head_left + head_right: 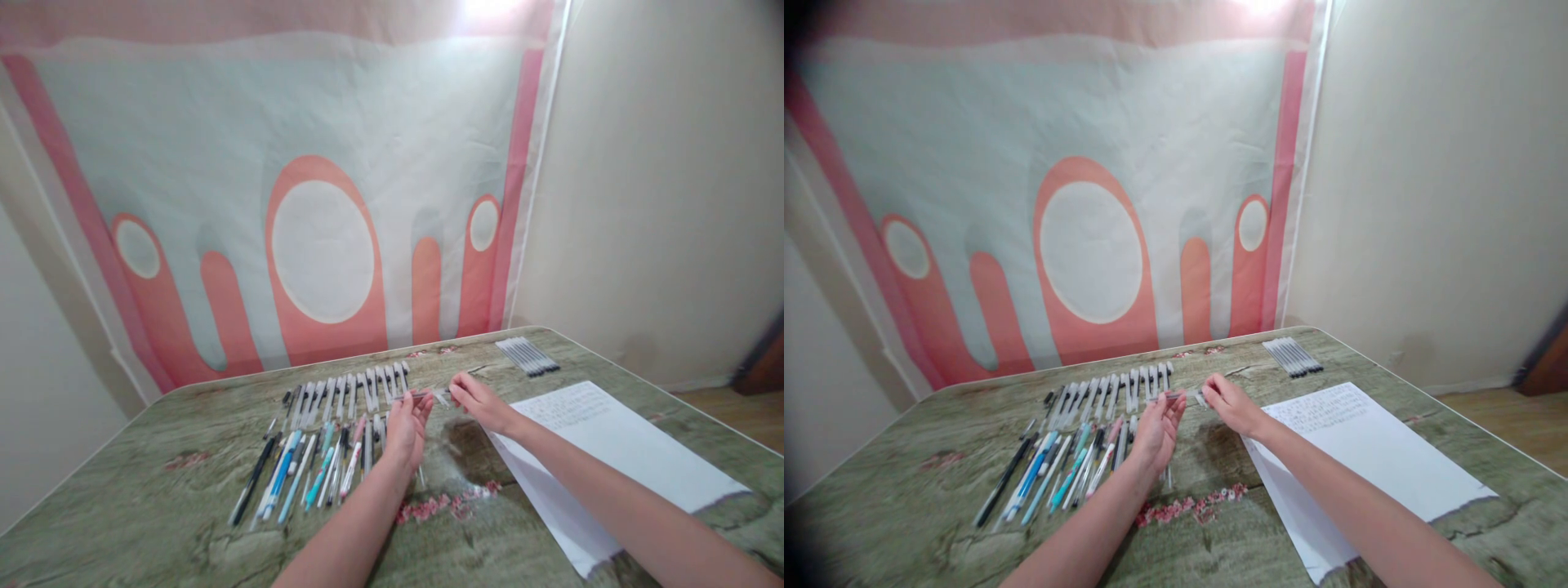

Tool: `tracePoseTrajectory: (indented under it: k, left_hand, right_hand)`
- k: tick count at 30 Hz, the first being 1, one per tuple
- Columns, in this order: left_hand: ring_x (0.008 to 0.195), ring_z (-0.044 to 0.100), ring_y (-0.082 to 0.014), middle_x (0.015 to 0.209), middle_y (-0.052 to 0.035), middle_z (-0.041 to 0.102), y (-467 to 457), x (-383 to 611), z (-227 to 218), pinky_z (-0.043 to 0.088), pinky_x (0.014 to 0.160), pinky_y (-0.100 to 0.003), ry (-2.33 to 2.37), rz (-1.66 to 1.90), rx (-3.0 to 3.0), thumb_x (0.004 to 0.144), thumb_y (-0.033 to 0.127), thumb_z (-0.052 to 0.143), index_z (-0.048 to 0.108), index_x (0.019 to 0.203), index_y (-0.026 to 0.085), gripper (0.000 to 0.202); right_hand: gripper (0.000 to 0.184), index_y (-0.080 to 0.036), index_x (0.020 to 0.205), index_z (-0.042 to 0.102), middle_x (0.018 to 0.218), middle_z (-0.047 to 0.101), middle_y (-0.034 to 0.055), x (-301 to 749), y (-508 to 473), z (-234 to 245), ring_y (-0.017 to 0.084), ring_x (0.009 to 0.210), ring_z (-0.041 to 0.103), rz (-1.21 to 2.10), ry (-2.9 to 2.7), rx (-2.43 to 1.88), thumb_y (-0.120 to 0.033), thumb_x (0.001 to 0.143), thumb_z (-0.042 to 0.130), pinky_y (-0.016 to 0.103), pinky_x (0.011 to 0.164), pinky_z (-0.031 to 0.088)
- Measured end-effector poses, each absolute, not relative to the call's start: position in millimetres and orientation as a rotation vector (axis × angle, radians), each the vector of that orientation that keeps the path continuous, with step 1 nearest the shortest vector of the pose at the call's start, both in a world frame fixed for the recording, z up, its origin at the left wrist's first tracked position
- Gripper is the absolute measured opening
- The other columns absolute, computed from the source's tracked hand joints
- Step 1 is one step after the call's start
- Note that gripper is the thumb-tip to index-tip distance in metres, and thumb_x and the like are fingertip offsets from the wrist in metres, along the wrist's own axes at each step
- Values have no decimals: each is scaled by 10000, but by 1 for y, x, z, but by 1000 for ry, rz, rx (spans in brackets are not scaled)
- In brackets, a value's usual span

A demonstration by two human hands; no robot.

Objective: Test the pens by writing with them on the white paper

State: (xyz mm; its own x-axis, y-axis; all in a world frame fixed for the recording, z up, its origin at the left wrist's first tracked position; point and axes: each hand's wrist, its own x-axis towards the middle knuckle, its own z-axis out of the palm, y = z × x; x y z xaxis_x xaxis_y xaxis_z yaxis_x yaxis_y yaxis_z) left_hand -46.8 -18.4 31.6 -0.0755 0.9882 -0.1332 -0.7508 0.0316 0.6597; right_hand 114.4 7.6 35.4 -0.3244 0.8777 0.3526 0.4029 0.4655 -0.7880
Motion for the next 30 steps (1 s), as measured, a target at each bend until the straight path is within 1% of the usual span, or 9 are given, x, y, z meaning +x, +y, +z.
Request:
tracePoseTrajectory:
  k: [4, 7, 10, 13, 16, 19, 22, 26, 30]
  left_hand:
    - [710, 627, -116, 794, -98, 650, -19, -46, 29, 501, 704, -233, 662, 1502, 488, 836, 155, 449, 486, 833, 124, 48]
    - [707, 627, -119, 814, -105, 649, -18, -46, 27, 503, 684, -229, 657, 1498, 505, 830, 157, 461, 479, 850, 124, 43]
    - [715, 628, -119, 815, -107, 646, -17, -46, 25, 503, 690, -228, 661, 1504, 485, 831, 154, 458, 479, 847, 122, 41]
    - [725, 628, -117, 806, -105, 646, -17, -47, 25, 499, 714, -230, 652, 1506, 472, 832, 155, 457, 478, 833, 122, 40]
    - [713, 628, -117, 806, -107, 647, -19, -47, 26, 499, 706, -229, 643, 1497, 497, 829, 164, 466, 477, 838, 123, 44]
    - [708, 628, -116, 818, -108, 649, -20, -46, 29, 501, 693, -221, 645, 1486, 516, 830, 173, 467, 482, 840, 123, 53]
    - [714, 627, -111, 825, -109, 647, -21, -45, 32, 501, 692, -211, 653, 1479, 495, 836, 172, 457, 496, 831, 118, 67]
    - [705, 625, -102, 808, -101, 643, -20, -45, 33, 503, 686, -200, 677, 1472, 434, 843, 161, 441, 508, 815, 115, 86]
    - [693, 624, -102, 802, -99, 643, -19, -45, 32, 506, 679, -203, 681, 1470, 440, 841, 160, 443, 511, 789, 116, 96]
  right_hand:
    - [369, -187, 682, 483, 593, 526, -16, 114, 7, 36, 113, 564, 485, 591, -1999, -1089, -456, 868, 312, 233, 586, 379]
    - [461, -187, 597, 458, 508, 493, -20, 113, 9, 33, 110, 496, 477, 728, -1975, -1144, -484, 877, 242, 229, 538, 372]
    - [450, -183, 641, 468, 524, 502, -23, 114, 7, 35, 108, 497, 484, 823, -1942, -1131, -499, 871, 245, 221, 515, 372]
    - [365, -183, 718, 486, 594, 530, -22, 115, 5, 40, 108, 557, 491, 688, -1976, -1080, -481, 857, 329, 220, 556, 374]
    - [404, -184, 630, 473, 551, 509, -22, 114, 5, 40, 105, 537, 475, 620, -2003, -1077, -473, 863, 316, 225, 565, 370]
    - [477, -187, 560, 432, 458, 456, -30, 112, 7, 35, 99, 444, 449, 807, -1930, -1137, -502, 868, 252, 222, 494, 364]
    - [484, -187, 583, 434, 457, 453, -34, 111, 7, 35, 98, 421, 447, 965, -1864, -1132, -525, 862, 229, 215, 447, 359]
    - [352, -187, 687, 465, 560, 501, -36, 112, 2, 43, 96, 509, 469, 767, -1929, -1054, -489, 838, 366, 211, 511, 374]
    - [396, -186, 604, 451, 508, 486, -38, 112, 0, 44, 93, 491, 462, 726, -1959, -1065, -480, 849, 346, 220, 542, 376]
